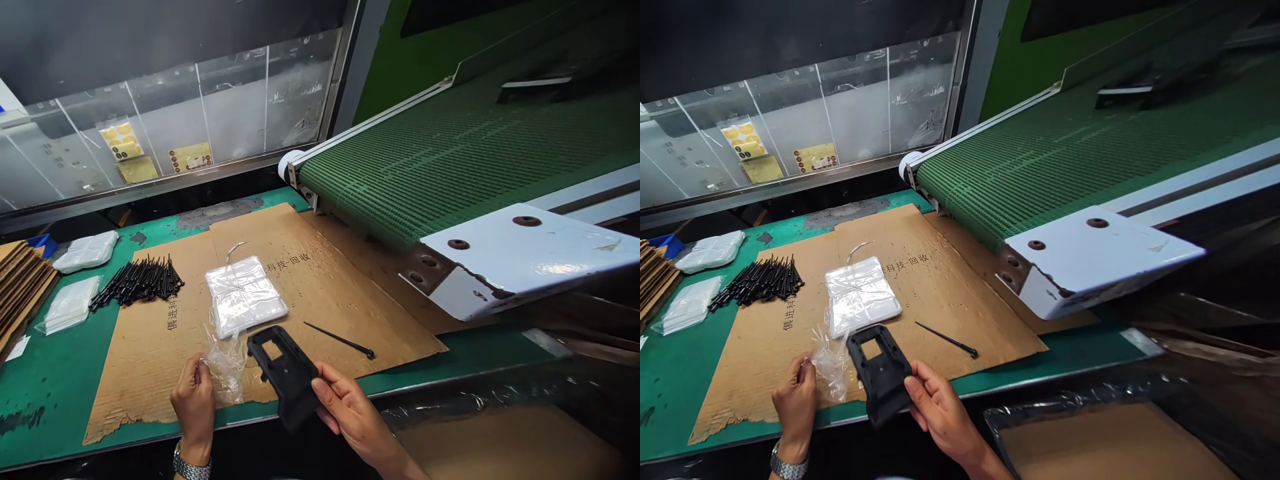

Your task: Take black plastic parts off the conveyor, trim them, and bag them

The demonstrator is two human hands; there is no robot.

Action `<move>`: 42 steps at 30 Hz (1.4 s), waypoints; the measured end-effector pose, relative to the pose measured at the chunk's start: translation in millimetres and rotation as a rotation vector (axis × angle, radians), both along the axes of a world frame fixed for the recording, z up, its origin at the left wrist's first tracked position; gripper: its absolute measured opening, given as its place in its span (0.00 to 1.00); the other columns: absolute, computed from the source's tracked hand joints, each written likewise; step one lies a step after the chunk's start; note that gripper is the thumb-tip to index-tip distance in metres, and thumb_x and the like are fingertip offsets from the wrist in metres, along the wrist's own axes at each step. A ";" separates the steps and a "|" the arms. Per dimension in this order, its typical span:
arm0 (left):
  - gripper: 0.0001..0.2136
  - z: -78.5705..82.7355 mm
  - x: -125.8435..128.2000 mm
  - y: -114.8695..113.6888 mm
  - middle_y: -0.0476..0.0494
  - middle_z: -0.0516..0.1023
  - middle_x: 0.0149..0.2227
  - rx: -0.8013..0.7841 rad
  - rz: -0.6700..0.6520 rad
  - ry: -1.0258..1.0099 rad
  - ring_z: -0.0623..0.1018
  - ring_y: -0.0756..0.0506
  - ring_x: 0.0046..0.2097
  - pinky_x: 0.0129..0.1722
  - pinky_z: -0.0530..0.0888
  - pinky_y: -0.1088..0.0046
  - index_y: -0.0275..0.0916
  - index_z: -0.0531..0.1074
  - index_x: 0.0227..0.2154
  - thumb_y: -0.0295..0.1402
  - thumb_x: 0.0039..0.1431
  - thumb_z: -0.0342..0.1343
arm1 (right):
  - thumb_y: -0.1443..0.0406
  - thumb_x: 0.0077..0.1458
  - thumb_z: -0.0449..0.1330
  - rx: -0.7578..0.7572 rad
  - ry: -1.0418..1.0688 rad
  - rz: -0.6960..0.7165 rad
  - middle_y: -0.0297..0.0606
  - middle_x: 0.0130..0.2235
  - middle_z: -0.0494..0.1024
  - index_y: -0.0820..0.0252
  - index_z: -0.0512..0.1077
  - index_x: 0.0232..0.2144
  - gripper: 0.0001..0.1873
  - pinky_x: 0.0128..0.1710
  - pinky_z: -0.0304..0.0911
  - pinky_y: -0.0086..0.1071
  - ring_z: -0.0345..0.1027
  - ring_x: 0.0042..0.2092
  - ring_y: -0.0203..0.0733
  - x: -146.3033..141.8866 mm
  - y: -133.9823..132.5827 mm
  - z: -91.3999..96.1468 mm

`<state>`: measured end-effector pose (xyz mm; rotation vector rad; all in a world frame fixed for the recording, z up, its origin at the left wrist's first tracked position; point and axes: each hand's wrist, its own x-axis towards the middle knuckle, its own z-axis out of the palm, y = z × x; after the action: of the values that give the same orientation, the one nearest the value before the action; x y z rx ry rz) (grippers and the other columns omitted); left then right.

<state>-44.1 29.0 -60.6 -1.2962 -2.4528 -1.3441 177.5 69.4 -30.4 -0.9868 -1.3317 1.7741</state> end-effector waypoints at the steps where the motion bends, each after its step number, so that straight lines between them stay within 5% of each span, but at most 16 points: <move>1: 0.09 0.5 1.4 0.9 0.45 0.76 0.23 -0.031 0.001 -0.038 0.74 0.46 0.25 0.25 0.65 0.73 0.40 0.75 0.30 0.32 0.50 0.50 | 0.44 0.46 0.55 -0.045 0.059 0.082 0.25 0.20 0.57 0.61 0.60 0.25 0.25 0.12 0.42 0.21 0.44 0.15 0.23 0.2 -5.9 2.8; 6: 0.10 6.4 7.1 1.0 0.54 0.61 0.15 -0.076 -0.133 -0.271 0.64 0.51 0.19 0.22 0.61 0.76 0.38 0.75 0.29 0.39 0.48 0.54 | 0.45 0.43 0.59 -0.353 0.249 0.380 0.24 0.16 0.61 0.62 0.61 0.27 0.26 0.09 0.41 0.17 0.49 0.12 0.22 -19.3 -30.1 0.1; 11: 0.17 8.1 2.4 -14.0 0.54 0.63 0.18 -0.062 -0.363 -0.641 0.64 0.50 0.22 0.22 0.63 0.76 0.36 0.73 0.34 0.44 0.48 0.54 | 0.45 0.44 0.58 -0.334 0.085 0.100 0.27 0.19 0.66 0.61 0.59 0.26 0.25 0.10 0.43 0.16 0.50 0.14 0.22 -35.8 -27.4 -16.7; 15: 0.12 2.0 5.3 -29.6 0.47 0.71 0.22 -0.212 -0.394 -0.310 0.70 0.46 0.25 0.26 0.66 0.70 0.38 0.72 0.29 0.41 0.53 0.49 | 0.46 0.45 0.56 -0.134 -0.101 -0.070 0.26 0.21 0.62 0.61 0.62 0.30 0.23 0.12 0.50 0.19 0.55 0.18 0.27 -38.0 -27.1 -27.9; 19: 0.13 8.2 16.4 -28.7 0.39 0.73 0.32 -0.035 -0.294 0.254 0.72 0.40 0.35 0.34 0.68 0.62 0.36 0.68 0.41 0.36 0.54 0.51 | 0.54 0.51 0.52 0.071 -0.229 -0.076 0.31 0.25 0.66 0.61 0.64 0.32 0.15 0.14 0.54 0.21 0.60 0.22 0.31 -39.0 -31.4 -31.8; 22: 0.10 20.8 25.5 -17.3 0.43 0.72 0.28 0.007 -0.435 0.465 0.71 0.44 0.30 0.29 0.68 0.68 0.38 0.68 0.41 0.31 0.56 0.49 | 0.56 0.52 0.52 0.123 -0.209 -0.056 0.31 0.25 0.67 0.60 0.65 0.31 0.13 0.15 0.55 0.22 0.61 0.21 0.30 -41.9 -32.2 -33.5; 26: 0.08 31.8 35.3 -10.0 0.48 0.70 0.20 0.077 -0.706 0.502 0.70 0.49 0.23 0.22 0.65 0.75 0.37 0.68 0.35 0.25 0.58 0.44 | 0.51 0.47 0.56 -0.049 -0.034 -0.172 0.26 0.24 0.63 0.57 0.60 0.34 0.19 0.12 0.51 0.19 0.57 0.18 0.28 -47.5 -26.2 -35.2; 30: 0.09 38.5 39.0 -16.8 0.49 0.70 0.19 0.116 -0.776 0.536 0.70 0.50 0.21 0.21 0.65 0.76 0.34 0.67 0.39 0.23 0.57 0.45 | 0.49 0.43 0.59 -0.188 0.125 -0.306 0.23 0.22 0.61 0.57 0.57 0.37 0.25 0.11 0.47 0.17 0.53 0.17 0.26 -51.6 -19.2 -28.7; 37: 0.10 52.4 56.1 -15.3 0.44 0.75 0.22 0.111 -0.584 0.543 0.73 0.48 0.21 0.21 0.66 0.72 0.33 0.68 0.40 0.27 0.59 0.44 | 0.50 0.43 0.61 -0.132 0.238 -0.309 0.24 0.22 0.64 0.56 0.55 0.42 0.30 0.13 0.51 0.19 0.54 0.17 0.27 -66.4 -26.0 -13.3; 42: 0.11 46.5 51.8 -20.6 0.47 0.76 0.23 0.251 -0.525 0.386 0.73 0.51 0.23 0.23 0.65 0.74 0.35 0.68 0.43 0.24 0.57 0.48 | 0.52 0.35 0.67 -0.370 0.337 -0.437 0.23 0.20 0.61 0.57 0.58 0.37 0.31 0.12 0.47 0.18 0.52 0.17 0.26 -69.9 -12.7 -12.3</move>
<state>7.8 8.3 -14.1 -1.9844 -1.6974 -1.2744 107.6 56.7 -42.8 -1.0203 -0.5391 1.7674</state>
